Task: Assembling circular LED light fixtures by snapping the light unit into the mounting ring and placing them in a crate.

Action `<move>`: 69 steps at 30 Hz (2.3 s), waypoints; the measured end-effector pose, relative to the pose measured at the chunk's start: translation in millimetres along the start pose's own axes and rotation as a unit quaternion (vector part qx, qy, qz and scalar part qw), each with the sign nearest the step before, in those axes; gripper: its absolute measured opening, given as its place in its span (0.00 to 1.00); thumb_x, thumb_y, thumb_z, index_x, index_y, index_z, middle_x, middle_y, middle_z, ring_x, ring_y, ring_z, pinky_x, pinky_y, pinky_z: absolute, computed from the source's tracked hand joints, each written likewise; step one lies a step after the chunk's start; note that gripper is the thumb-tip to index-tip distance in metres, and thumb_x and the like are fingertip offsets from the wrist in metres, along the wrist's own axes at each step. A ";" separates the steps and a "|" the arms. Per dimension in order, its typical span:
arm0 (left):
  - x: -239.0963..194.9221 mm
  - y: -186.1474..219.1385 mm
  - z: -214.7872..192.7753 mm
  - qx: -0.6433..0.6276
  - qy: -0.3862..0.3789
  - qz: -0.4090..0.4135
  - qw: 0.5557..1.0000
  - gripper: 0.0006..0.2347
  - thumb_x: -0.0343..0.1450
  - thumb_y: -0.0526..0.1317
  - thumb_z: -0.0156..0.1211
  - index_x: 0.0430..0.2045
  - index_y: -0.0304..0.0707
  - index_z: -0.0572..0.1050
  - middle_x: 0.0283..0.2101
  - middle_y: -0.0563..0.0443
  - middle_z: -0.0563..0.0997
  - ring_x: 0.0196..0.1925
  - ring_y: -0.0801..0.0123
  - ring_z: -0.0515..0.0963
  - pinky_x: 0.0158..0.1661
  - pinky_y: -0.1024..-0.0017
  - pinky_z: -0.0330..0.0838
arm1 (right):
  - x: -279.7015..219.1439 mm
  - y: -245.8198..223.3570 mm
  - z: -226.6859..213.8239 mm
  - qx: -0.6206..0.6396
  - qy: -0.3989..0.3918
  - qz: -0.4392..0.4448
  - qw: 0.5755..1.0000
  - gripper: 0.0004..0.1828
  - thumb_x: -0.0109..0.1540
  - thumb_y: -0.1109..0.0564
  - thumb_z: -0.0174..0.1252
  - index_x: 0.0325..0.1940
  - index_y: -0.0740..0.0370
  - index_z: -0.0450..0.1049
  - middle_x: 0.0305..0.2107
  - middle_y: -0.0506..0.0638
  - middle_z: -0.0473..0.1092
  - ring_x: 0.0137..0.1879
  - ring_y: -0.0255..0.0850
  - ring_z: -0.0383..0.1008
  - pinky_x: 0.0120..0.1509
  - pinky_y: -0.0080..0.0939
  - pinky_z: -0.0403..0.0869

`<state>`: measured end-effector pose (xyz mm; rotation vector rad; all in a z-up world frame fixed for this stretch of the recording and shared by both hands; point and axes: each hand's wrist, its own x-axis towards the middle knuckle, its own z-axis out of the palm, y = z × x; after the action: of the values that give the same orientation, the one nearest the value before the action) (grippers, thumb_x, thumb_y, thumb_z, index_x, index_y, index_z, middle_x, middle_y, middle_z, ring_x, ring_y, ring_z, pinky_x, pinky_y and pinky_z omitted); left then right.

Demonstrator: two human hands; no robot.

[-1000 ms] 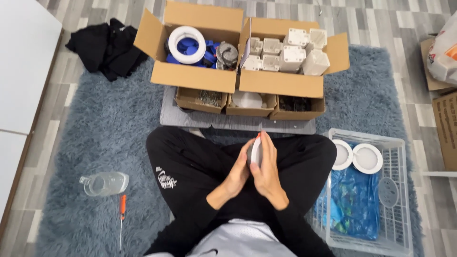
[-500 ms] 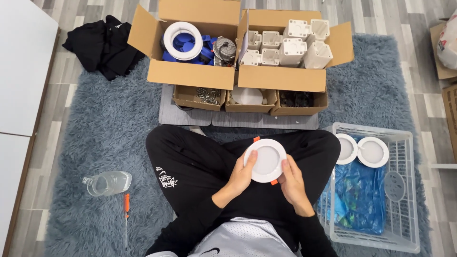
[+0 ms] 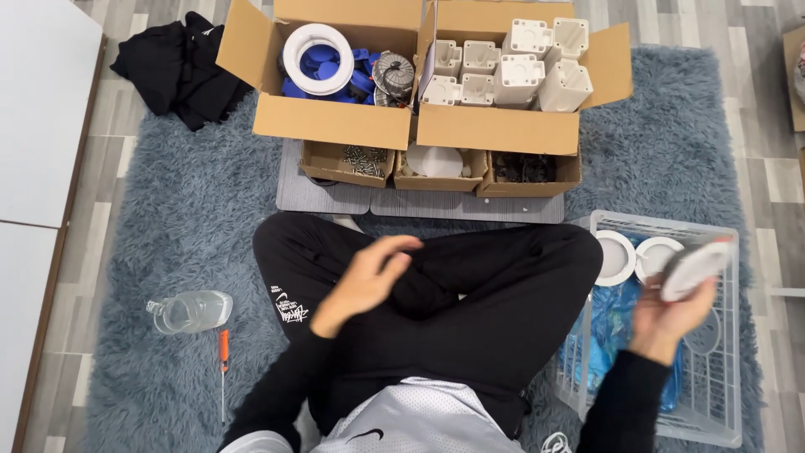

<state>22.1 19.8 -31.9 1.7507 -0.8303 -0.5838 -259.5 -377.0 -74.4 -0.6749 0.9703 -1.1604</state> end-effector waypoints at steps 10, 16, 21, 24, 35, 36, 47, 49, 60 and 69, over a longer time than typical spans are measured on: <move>-30.6 -79.3 -94.3 0.358 0.225 0.075 0.903 0.12 0.75 0.40 0.67 0.49 0.33 0.82 0.57 0.44 0.84 0.65 0.54 0.80 0.65 0.61 0.68 | 224.5 119.8 -164.1 -0.014 0.130 -0.050 0.990 0.24 0.74 0.44 0.39 0.73 0.53 0.60 0.59 0.54 0.73 0.45 0.38 0.89 0.42 0.32 0.92; -28.9 -83.8 -95.5 0.441 0.221 0.110 0.863 0.07 0.74 0.40 0.68 0.42 0.39 0.84 0.50 0.57 0.86 0.64 0.63 0.80 0.69 0.61 0.64 | 258.8 151.6 -172.2 -0.085 0.131 -0.016 0.988 0.14 0.77 0.46 0.42 0.63 0.52 0.59 0.53 0.56 0.74 0.37 0.36 0.86 0.37 0.31 0.89; -27.6 -83.9 -92.9 0.465 0.231 0.104 0.848 0.07 0.74 0.41 0.68 0.42 0.41 0.85 0.50 0.60 0.86 0.63 0.65 0.80 0.68 0.61 0.65 | 259.2 151.1 -164.9 -0.115 0.130 0.025 0.984 0.26 0.75 0.41 0.41 0.74 0.53 0.54 0.61 0.59 0.71 0.50 0.42 0.92 0.43 0.36 0.98; -27.6 -81.9 -92.7 0.470 0.229 0.103 0.846 0.07 0.74 0.41 0.68 0.42 0.41 0.85 0.49 0.59 0.86 0.63 0.65 0.80 0.68 0.61 0.64 | 288.4 162.3 -194.6 -0.234 0.152 -0.023 0.960 0.23 0.74 0.42 0.45 0.70 0.51 0.56 0.62 0.55 0.67 0.50 0.37 0.89 0.38 0.32 0.91; -27.7 -82.4 -93.3 0.472 0.239 0.113 0.841 0.07 0.74 0.42 0.68 0.41 0.41 0.85 0.49 0.60 0.86 0.62 0.65 0.80 0.68 0.61 0.65 | 246.9 139.2 -196.2 -0.358 0.144 -0.056 0.921 0.23 0.72 0.47 0.57 0.67 0.58 0.63 0.61 0.56 0.67 0.61 0.41 0.76 0.62 0.40 0.76; -28.0 -82.3 -93.0 0.470 0.239 0.114 0.842 0.07 0.74 0.42 0.68 0.41 0.41 0.85 0.49 0.60 0.86 0.62 0.65 0.81 0.67 0.61 0.65 | 239.9 140.0 -197.7 -0.353 0.138 -0.125 0.917 0.26 0.73 0.51 0.60 0.69 0.65 0.61 0.64 0.63 0.63 0.69 0.47 0.74 0.73 0.42 0.74; 72.2 4.0 -123.8 0.347 0.235 0.228 0.879 0.08 0.76 0.39 0.69 0.44 0.35 0.83 0.47 0.46 0.85 0.50 0.51 0.84 0.53 0.60 0.76 | 26.0 104.8 -46.6 -0.388 -0.108 -0.324 0.856 0.23 0.74 0.68 0.59 0.72 0.68 0.61 0.62 0.65 0.63 0.68 0.56 0.68 0.66 0.52 0.70; 114.7 2.2 -138.8 0.388 0.234 0.248 0.857 0.10 0.80 0.46 0.70 0.47 0.41 0.84 0.46 0.46 0.84 0.50 0.49 0.85 0.51 0.57 0.76 | -0.7 109.6 -22.1 -0.399 -0.124 -0.366 0.831 0.27 0.73 0.67 0.66 0.73 0.67 0.65 0.64 0.65 0.64 0.70 0.62 0.69 0.62 0.54 0.71; 279.2 -87.8 -178.0 0.545 0.198 0.078 0.811 0.22 0.66 0.55 0.79 0.42 0.36 0.86 0.50 0.38 0.82 0.50 0.42 0.79 0.50 0.47 0.72 | -59.7 88.3 14.4 -0.475 -0.210 -0.408 0.751 0.25 0.71 0.58 0.58 0.69 0.73 0.65 0.69 0.69 0.64 0.74 0.65 0.65 0.79 0.59 0.61; 279.4 -95.0 -182.5 0.480 0.163 0.011 0.862 0.17 0.63 0.39 0.80 0.44 0.36 0.85 0.44 0.41 0.88 0.46 0.43 0.85 0.49 0.53 0.78 | -56.9 91.3 12.6 -0.472 -0.209 -0.399 0.757 0.24 0.71 0.58 0.59 0.69 0.72 0.65 0.69 0.69 0.64 0.75 0.65 0.64 0.80 0.59 0.60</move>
<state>357.1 -65.8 -61.1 2.6304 -0.9655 0.2322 -213.6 -296.8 -130.9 -2.2467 0.8404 -1.0713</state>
